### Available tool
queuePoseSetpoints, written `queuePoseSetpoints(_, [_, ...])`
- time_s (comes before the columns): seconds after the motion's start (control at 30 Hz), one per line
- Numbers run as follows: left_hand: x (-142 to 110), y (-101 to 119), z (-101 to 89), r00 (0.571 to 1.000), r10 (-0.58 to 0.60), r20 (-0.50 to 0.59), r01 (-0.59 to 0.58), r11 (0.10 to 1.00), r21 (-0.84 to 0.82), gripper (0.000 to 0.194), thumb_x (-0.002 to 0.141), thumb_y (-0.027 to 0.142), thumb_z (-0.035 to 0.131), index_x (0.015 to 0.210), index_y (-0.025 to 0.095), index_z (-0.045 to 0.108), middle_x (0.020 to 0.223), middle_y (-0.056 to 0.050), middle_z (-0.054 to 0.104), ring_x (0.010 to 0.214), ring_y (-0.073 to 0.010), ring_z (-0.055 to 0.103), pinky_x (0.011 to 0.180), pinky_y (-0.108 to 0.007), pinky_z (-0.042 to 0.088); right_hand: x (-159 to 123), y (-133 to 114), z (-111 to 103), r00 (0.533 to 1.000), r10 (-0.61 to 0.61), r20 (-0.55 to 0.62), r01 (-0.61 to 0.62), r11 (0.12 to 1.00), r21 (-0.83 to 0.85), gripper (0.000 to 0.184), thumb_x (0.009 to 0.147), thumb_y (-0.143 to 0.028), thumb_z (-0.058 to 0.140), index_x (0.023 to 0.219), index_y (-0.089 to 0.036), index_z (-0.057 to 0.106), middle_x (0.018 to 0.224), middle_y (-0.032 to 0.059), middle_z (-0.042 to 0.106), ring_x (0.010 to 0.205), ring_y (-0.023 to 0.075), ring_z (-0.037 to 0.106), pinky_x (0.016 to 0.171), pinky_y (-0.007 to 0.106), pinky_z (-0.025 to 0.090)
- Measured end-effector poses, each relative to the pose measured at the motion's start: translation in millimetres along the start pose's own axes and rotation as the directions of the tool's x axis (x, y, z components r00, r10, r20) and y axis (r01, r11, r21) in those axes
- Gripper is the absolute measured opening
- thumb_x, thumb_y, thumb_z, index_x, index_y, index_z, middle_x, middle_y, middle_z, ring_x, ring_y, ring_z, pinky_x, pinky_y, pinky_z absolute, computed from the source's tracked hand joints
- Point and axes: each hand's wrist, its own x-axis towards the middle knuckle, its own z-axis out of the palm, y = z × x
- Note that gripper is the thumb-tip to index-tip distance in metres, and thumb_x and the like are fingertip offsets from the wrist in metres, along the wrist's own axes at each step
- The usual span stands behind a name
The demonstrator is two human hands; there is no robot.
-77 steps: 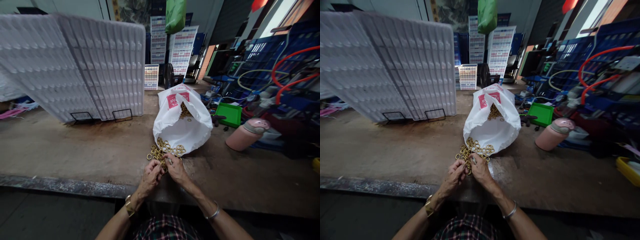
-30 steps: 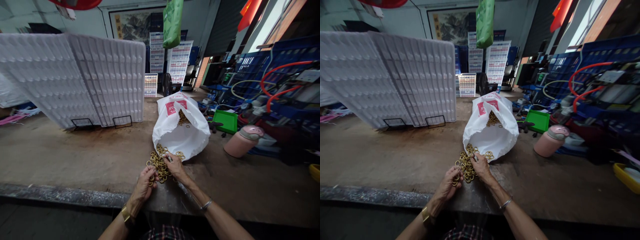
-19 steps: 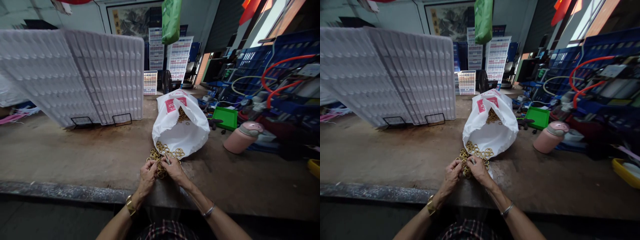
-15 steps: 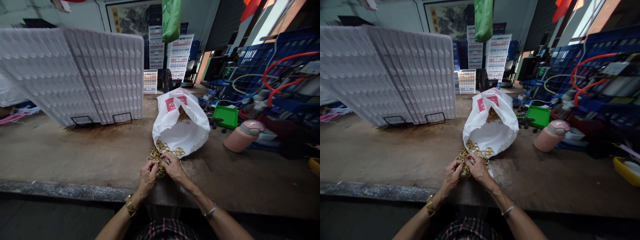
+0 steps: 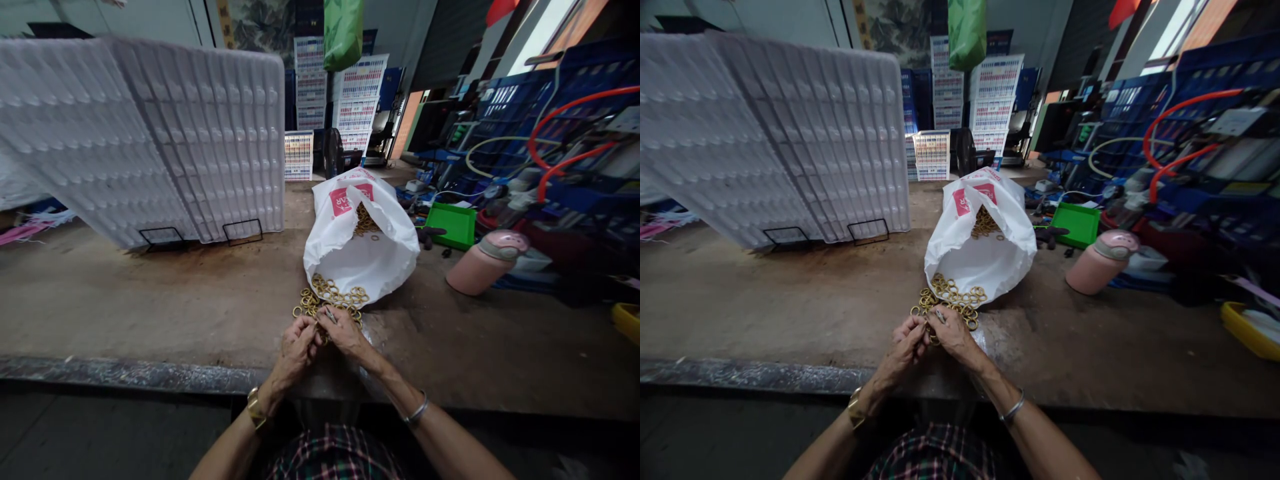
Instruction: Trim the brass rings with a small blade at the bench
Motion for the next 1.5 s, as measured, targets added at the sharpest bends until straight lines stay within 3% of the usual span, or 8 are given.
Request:
queuePoseSetpoints(0.13, [-1, -2, -0.3, 1.0, 0.013, -0.008, -0.013, 1.0, -0.005, 0.035, 0.07, 0.051, 0.056, 0.071, 0.018, 0.046, 0.054, 0.008, 0.048, 0.034, -0.002, 0.031, 0.032, -0.015, 0.022, 0, 1, -1, 1.0, 0.023, -0.003, -0.024, 1.0, -0.018, 0.029, 0.081, -0.038, 0.04, 0.071, -0.016, 0.056, 0.056, -0.0027, 0.052, 0.052, 0.0101, 0.046, 0.052, 0.021, 0.036])
queuePoseSetpoints(0.27, [-2, -1, 0.5, 0.999, 0.028, -0.037, -0.028, 1.0, -0.013, 0.036, 0.068, 0.052, 0.057, 0.074, 0.018, 0.047, 0.056, 0.007, 0.05, 0.035, -0.0023, 0.033, 0.032, -0.015, 0.022, -2, 10, -2, 0.996, -0.072, -0.051, 0.057, 0.963, -0.265, 0.02, 0.079, -0.025, 0.04, 0.077, -0.018, 0.058, 0.06, -0.0009, 0.056, 0.055, 0.012, 0.048, 0.055, 0.022, 0.035])
queuePoseSetpoints(0.5, [-2, 1, 0.9, 0.997, 0.004, -0.074, -0.004, 1.0, 0.001, 0.039, 0.065, 0.053, 0.06, 0.073, 0.018, 0.045, 0.052, 0.007, 0.05, 0.035, -0.0023, 0.033, 0.035, -0.016, 0.023, -13, 22, 2, 0.971, -0.212, 0.113, 0.239, 0.79, -0.565, 0.021, 0.063, -0.005, 0.04, 0.072, -0.019, 0.054, 0.066, 0.0014, 0.06, 0.061, 0.0133, 0.05, 0.057, 0.022, 0.029])
queuePoseSetpoints(0.83, [0, -5, -3.4, 0.996, 0.035, -0.079, -0.031, 0.998, 0.051, 0.039, 0.066, 0.055, 0.058, 0.072, 0.018, 0.045, 0.052, 0.007, 0.049, 0.037, -0.0034, 0.034, 0.037, -0.017, 0.023, -13, 11, 3, 0.983, -0.108, 0.15, 0.181, 0.73, -0.659, 0.027, 0.067, -0.006, 0.04, 0.085, -0.018, 0.056, 0.076, 0.0038, 0.064, 0.068, 0.0143, 0.055, 0.059, 0.022, 0.028])
queuePoseSetpoints(1.0, [-18, 8, 1.8, 0.997, 0.004, 0.078, -0.005, 1.0, 0.01, 0.036, 0.071, 0.051, 0.057, 0.071, 0.018, 0.044, 0.053, 0.006, 0.051, 0.036, -0.0026, 0.034, 0.035, -0.016, 0.023, -3, 10, -11, 0.998, 0.057, 0.028, -0.014, 0.632, -0.774, 0.03, 0.069, -0.007, 0.04, 0.091, -0.017, 0.058, 0.076, 0.0053, 0.065, 0.066, 0.0147, 0.056, 0.057, 0.023, 0.028])
queuePoseSetpoints(1.2, [-20, 3, -1.3, 0.995, -0.083, 0.061, 0.096, 0.962, -0.257, 0.034, 0.071, 0.047, 0.06, 0.072, 0.018, 0.043, 0.061, 0.004, 0.053, 0.041, -0.0031, 0.038, 0.034, -0.014, 0.025, 27, 23, -28, 0.988, -0.068, -0.139, -0.069, 0.609, -0.79, 0.032, 0.074, -0.011, 0.041, 0.101, -0.017, 0.057, 0.084, 0.0067, 0.065, 0.077, 0.0175, 0.057, 0.065, 0.024, 0.032])
queuePoseSetpoints(1.37, [-15, -8, -9.6, 0.996, -0.091, -0.001, 0.087, 0.953, -0.289, 0.03, 0.071, 0.042, 0.06, 0.07, 0.017, 0.045, 0.063, 0.002, 0.055, 0.043, -0.0046, 0.043, 0.034, -0.015, 0.027, 56, 31, -25, 0.992, -0.053, -0.113, -0.062, 0.577, -0.815, 0.032, 0.076, -0.015, 0.043, 0.107, -0.017, 0.053, 0.096, 0.0071, 0.061, 0.087, 0.0181, 0.056, 0.071, 0.025, 0.034])
queuePoseSetpoints(1.5, [-14, -14, -15.7, 0.99, -0.138, -0.028, 0.118, 0.92, -0.374, 0.029, 0.066, 0.035, 0.062, 0.085, 0.018, 0.049, 0.059, 0.003, 0.055, 0.039, -0.0058, 0.042, 0.032, -0.015, 0.027, 70, 35, -19, 0.998, -0.036, -0.051, -0.023, 0.545, -0.838, 0.033, 0.081, -0.022, 0.041, 0.112, -0.019, 0.051, 0.099, 0.0087, 0.059, 0.085, 0.0192, 0.058, 0.069, 0.027, 0.036])
